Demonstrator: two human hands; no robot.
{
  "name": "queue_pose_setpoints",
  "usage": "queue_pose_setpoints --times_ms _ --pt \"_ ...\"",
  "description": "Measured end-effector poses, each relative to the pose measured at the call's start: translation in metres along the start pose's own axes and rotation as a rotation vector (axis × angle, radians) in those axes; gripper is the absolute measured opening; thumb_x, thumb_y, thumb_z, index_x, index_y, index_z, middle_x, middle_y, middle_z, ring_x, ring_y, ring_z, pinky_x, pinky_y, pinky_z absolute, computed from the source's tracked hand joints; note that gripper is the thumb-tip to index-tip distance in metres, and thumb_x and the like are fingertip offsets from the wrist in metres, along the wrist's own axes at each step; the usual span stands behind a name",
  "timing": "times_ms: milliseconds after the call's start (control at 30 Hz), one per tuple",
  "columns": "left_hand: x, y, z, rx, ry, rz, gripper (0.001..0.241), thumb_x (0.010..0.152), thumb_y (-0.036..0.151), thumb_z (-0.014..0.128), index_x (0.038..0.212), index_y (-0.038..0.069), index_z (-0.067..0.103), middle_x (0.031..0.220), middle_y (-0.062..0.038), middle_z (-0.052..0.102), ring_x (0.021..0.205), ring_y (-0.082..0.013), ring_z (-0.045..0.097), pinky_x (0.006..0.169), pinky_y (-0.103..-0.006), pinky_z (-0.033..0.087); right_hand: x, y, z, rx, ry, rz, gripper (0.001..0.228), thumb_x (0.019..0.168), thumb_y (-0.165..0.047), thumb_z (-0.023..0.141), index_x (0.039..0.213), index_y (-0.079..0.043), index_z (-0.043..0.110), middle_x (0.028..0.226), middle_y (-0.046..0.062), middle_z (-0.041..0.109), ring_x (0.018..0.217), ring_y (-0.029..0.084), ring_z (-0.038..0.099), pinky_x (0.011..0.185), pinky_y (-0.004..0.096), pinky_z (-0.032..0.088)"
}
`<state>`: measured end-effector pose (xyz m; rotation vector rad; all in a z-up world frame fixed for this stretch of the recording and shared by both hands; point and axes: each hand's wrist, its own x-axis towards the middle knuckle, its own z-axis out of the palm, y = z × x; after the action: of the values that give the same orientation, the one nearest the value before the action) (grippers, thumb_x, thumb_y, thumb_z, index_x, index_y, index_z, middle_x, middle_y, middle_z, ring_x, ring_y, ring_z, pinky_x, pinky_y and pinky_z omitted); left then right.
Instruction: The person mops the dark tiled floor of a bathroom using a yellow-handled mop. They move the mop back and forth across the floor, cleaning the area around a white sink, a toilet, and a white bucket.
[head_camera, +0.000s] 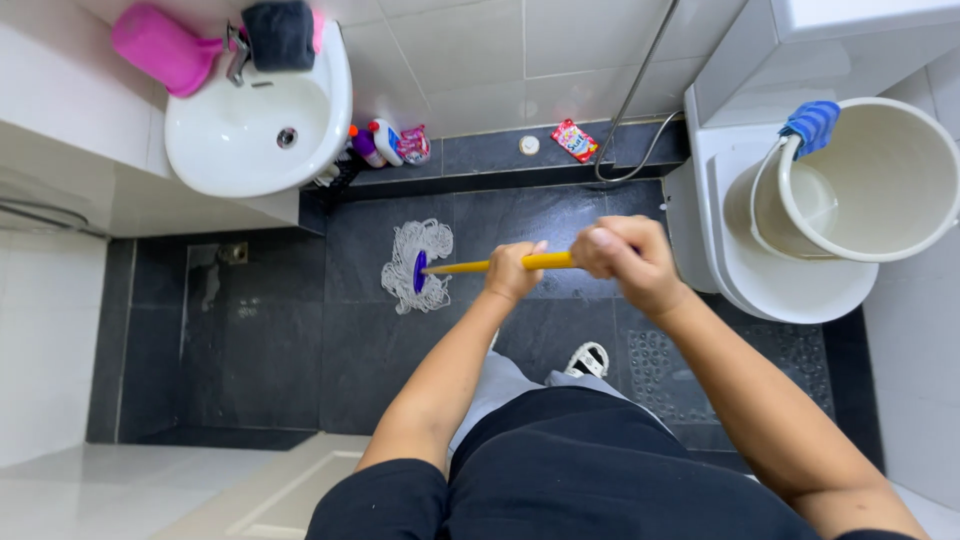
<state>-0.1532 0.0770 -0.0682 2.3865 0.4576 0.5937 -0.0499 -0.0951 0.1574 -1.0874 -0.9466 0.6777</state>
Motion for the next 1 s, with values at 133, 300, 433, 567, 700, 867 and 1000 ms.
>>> queue_pose_setpoints --times_ms 133,300,433,567,700,867,1000 --pt "0.015 0.059 0.039 -0.094 0.040 0.035 0.039 0.096 0.026 0.067 0.061 0.009 0.060 0.066 -0.017 0.064 0.063 -0.0401 0.065 0.059 -0.0505 0.051 -0.028 -0.036 -0.037 0.021 0.038 0.011 0.046 0.110 -0.023 0.047 0.068 -0.006 0.042 0.060 0.005 0.043 0.059 0.018 0.042 0.069 0.039 0.044" --pt "0.048 0.103 0.068 -0.135 -0.013 0.106 0.043 0.099 0.032 0.062 0.062 0.010 0.060 0.066 -0.014 0.066 0.065 -0.0393 0.065 0.063 -0.0504 0.053 -0.035 -0.073 -0.064 -0.076 0.102 -0.066 0.052 0.114 -0.031 0.049 0.070 -0.006 0.040 0.059 0.007 0.043 0.055 0.018 0.043 0.070 0.039 0.048" --pt "0.054 0.118 0.058 -0.165 -0.087 0.070 0.045 0.098 0.036 0.061 0.062 0.009 0.061 0.068 -0.015 0.066 0.067 -0.0410 0.065 0.065 -0.0511 0.053 -0.036 -0.070 -0.073 -0.071 0.113 -0.084 0.055 0.115 -0.030 0.051 0.068 -0.006 0.038 0.056 0.007 0.042 0.051 0.018 0.041 0.065 0.040 0.046" --pt "0.049 0.114 0.028 -0.184 -0.215 -0.058 0.041 0.096 0.037 0.061 0.066 0.010 0.066 0.073 -0.016 0.070 0.073 -0.0431 0.067 0.067 -0.0522 0.054 -0.026 -0.056 -0.069 0.071 0.075 -0.109 0.052 0.114 -0.028 0.052 0.069 -0.006 0.039 0.054 0.007 0.043 0.049 0.017 0.042 0.060 0.039 0.045" --pt "0.033 0.084 -0.014 -0.143 -0.310 -0.233 0.039 0.095 0.038 0.061 0.070 0.011 0.069 0.077 -0.018 0.071 0.077 -0.0436 0.068 0.072 -0.0526 0.055 -0.006 -0.031 -0.039 0.156 0.029 -0.112 0.049 0.112 -0.025 0.052 0.069 -0.004 0.043 0.055 0.008 0.045 0.049 0.018 0.043 0.060 0.040 0.045" --pt "0.003 -0.015 -0.072 -0.004 -0.273 -0.186 0.038 0.095 0.038 0.061 0.069 0.012 0.070 0.077 -0.016 0.072 0.076 -0.0430 0.068 0.070 -0.0531 0.054 0.025 0.013 0.059 0.133 0.049 -0.099 0.042 0.111 -0.022 0.052 0.074 -0.004 0.042 0.058 0.008 0.044 0.053 0.019 0.043 0.063 0.040 0.044" --pt "-0.020 -0.089 -0.125 0.028 -0.074 -0.128 0.038 0.094 0.034 0.064 0.064 0.011 0.065 0.070 -0.016 0.069 0.067 -0.0403 0.068 0.064 -0.0499 0.055 0.055 0.035 0.136 0.080 -0.085 -0.112 0.039 0.109 -0.018 0.049 0.074 -0.004 0.043 0.066 0.007 0.049 0.063 0.020 0.048 0.069 0.039 0.046"
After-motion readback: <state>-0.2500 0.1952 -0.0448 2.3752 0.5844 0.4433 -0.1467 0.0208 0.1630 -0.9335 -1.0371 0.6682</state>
